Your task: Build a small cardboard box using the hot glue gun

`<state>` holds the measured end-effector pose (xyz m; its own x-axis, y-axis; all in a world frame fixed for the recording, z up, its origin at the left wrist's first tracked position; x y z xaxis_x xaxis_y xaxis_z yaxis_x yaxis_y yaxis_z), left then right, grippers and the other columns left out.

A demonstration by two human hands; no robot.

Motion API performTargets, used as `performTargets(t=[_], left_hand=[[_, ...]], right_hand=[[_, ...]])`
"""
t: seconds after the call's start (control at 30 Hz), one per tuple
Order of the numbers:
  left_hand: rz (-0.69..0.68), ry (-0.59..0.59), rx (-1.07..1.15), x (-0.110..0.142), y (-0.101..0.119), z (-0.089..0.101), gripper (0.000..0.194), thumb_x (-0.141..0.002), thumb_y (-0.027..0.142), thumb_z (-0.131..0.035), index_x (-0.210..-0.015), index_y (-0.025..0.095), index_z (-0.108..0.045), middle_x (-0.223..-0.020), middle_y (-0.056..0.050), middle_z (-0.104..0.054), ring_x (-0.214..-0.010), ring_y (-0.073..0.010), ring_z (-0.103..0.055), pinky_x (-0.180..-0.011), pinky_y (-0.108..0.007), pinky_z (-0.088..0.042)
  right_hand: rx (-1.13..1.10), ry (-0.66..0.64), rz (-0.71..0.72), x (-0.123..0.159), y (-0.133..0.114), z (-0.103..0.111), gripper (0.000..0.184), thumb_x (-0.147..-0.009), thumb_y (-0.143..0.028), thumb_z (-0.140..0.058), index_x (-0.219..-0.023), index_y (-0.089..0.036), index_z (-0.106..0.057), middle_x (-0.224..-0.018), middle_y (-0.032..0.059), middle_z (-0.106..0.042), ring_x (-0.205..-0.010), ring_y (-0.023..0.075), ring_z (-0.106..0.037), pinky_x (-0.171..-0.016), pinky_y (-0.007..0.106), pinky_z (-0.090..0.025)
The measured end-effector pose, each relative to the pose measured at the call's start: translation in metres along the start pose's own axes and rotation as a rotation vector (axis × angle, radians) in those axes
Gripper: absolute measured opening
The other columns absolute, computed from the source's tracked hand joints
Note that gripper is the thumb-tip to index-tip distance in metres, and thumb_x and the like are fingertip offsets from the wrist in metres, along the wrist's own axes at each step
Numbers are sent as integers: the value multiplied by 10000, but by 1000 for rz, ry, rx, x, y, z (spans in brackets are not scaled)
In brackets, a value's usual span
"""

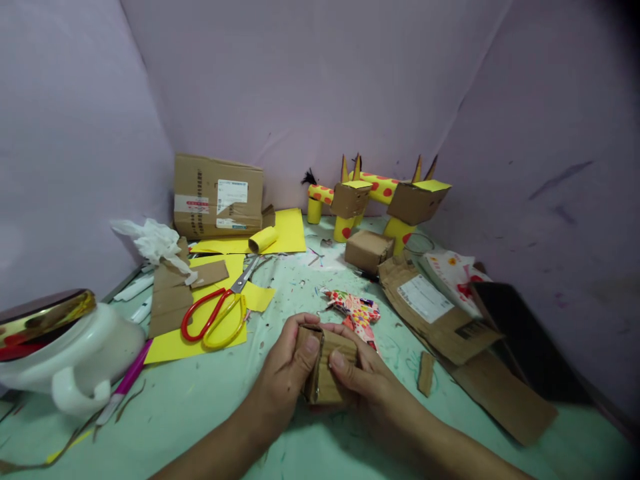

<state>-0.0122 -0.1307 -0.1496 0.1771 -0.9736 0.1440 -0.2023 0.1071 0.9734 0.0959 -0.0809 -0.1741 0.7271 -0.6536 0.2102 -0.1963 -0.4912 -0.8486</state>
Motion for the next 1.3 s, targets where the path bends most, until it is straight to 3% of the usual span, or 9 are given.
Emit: performTargets(t=[0.1,0.27,0.43,0.73,1.1,1.3], left_hand=[[1,-66,40,-1,0,2,393,-865,527,-536,-1115,232,-463,-1092,-61,-608,-989,-247,-583,-819,-342,-442],[8,-302,214,-6,-6,5,529,-801,451,-660,-1230,259,-417,-1247,-104,-552,-1126,-302,-553,-912,-408,-424],[-37,-419,232,-7,-4,8,560,-804,386,-683,-1281,288,-407,-1298,-100,-509,-1161,-291,-532,-930,-409,-424],[-58,-368,132,-3,6,5,660,-768,461,-698,-1299,236,-377,-1282,-135,-516,-1183,-336,-511,-944,-444,-416],[-35,-300,93,0,8,4,706,-751,494,-699,-1314,231,-365,-1259,-123,-525,-1126,-316,-550,-913,-407,-440],[-35,-290,75,-1,7,5,686,-755,499,-691,-1307,233,-383,-1262,-116,-519,-1115,-307,-553,-901,-393,-435]], right_hand=[[-76,-7,-31,2,-3,-5,560,-711,-382,-799,-1176,-204,-541,-1068,60,-664,-931,193,-651,-858,322,-469],[-116,-43,-20,3,-8,-7,580,-704,-378,-805,-1186,-202,-535,-1104,69,-662,-955,204,-653,-862,328,-475],[-94,-49,-10,2,-7,-5,597,-697,-396,-808,-1190,-200,-534,-1088,72,-660,-948,205,-646,-849,336,-475],[-76,-47,-9,-3,-6,-3,660,-642,-446,-832,-1173,-206,-523,-1148,94,-620,-1035,238,-607,-761,310,-494],[-40,-56,-21,-1,-8,-5,655,-665,-465,-808,-1189,-203,-515,-1148,106,-603,-1062,256,-582,-684,287,-496],[-9,-59,13,-2,-9,-3,618,-679,-488,-792,-1163,-208,-527,-1063,82,-634,-932,212,-619,-712,310,-502]])
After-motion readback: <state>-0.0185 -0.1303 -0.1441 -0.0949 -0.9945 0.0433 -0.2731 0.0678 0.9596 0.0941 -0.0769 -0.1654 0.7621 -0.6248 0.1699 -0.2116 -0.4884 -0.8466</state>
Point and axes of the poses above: each hand's wrist, its own x-axis away from the middle knuckle, its own z-axis out of the back of the hand, y = z × x, the point moved 5 cm from there along -x, towards the middle knuckle
